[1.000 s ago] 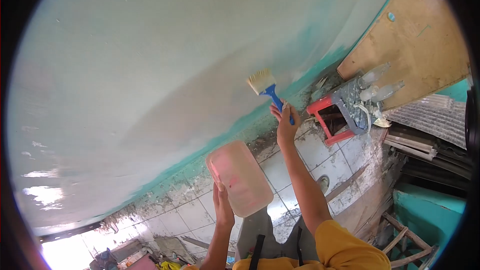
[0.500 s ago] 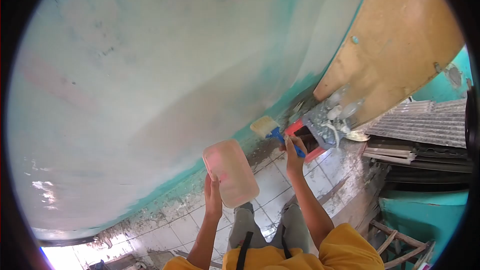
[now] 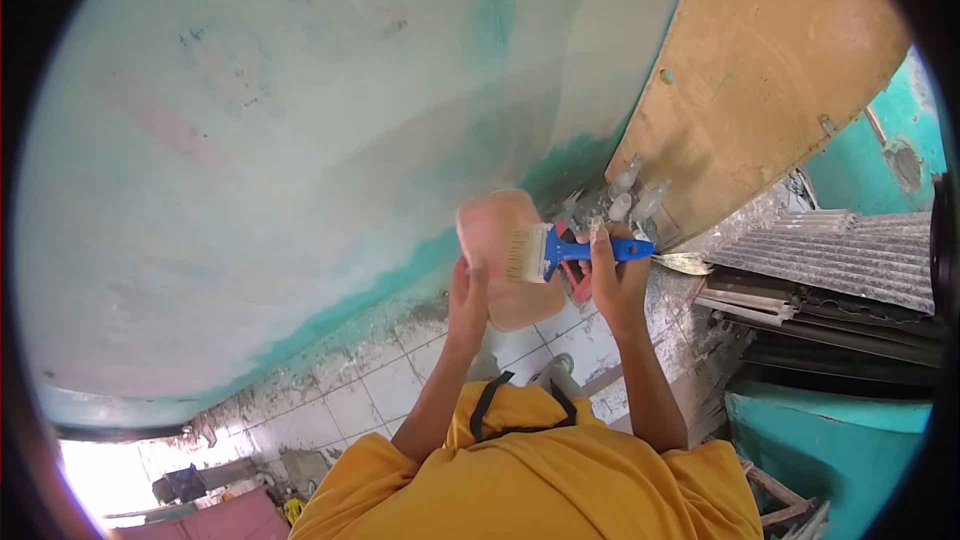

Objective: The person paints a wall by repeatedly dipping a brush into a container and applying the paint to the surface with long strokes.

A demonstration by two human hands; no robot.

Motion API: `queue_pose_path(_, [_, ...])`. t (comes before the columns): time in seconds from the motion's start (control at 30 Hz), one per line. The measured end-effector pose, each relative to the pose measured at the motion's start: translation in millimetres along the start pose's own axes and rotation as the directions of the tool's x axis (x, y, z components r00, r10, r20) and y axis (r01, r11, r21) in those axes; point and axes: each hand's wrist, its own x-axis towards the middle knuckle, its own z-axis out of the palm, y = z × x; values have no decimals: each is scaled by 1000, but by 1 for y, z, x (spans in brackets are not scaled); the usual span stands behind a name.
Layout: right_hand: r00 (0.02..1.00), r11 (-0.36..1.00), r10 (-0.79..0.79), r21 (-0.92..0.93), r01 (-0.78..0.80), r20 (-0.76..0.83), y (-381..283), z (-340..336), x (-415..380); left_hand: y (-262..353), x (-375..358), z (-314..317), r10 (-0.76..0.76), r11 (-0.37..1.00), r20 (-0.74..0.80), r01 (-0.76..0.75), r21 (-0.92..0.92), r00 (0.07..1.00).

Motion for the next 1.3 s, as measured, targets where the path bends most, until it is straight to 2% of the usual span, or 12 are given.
queue_pose_path(0.03, [999, 985, -38, -166, 40, 11, -4, -3, 1, 1, -2, 9, 27, 999, 4, -27, 29, 1000])
queue_pose_path(0.07, [1000, 986, -28, -165, 30, 14, -11, -7, 3, 2, -2, 17, 18, 999, -2, -18, 31, 1000])
queue_pose_path(0.13, [986, 876, -55, -466, 122, 154, -21, -13, 6, 5, 0, 29, 66, 996, 33, -68, 61, 997])
queue_pose_path(0.27, [947, 765, -269, -559, 321, 176, -14, -12, 18, 10, 13, 41, 138, 982, 69, -146, 123, 988])
queue_pose_path(0.43, [948, 712, -272, -627, 314, 167, -8, -3, 43, 31, 33, 48, 136, 979, 101, -149, 136, 986])
queue_pose_path(0.57, [952, 636, -240, -710, 303, 191, 5, 12, 69, 28, 65, 46, 6, 996, 120, -17, 93, 993])
queue_pose_path(0.8, [977, 682, -133, -699, 214, 169, 19, 16, 100, 34, 99, 48, -55, 996, 163, 42, 79, 985])
queue_pose_path(0.87, [975, 781, -218, -590, 203, 47, 24, 8, 105, 36, 108, 55, -69, 996, 171, 57, 73, 983])
queue_pose_path(0.9, [975, 781, -217, -590, 203, 49, 21, 3, 107, 37, 111, 59, -78, 995, 174, 66, 77, 982])
queue_pose_path(0.97, [985, 858, -151, -505, 90, -80, 12, -13, 113, 39, 114, 70, -87, 994, 176, 74, 79, 981])
queue_pose_path(1.23, [969, 847, -247, -492, 202, -27, 25, -105, 159, 31, 113, 145, -133, 991, 118, 135, -13, 984])
queue_pose_path(1.3, [932, 823, -362, -471, 318, -3, 22, -121, 176, 28, 111, 164, -100, 994, 111, 104, -33, 989])
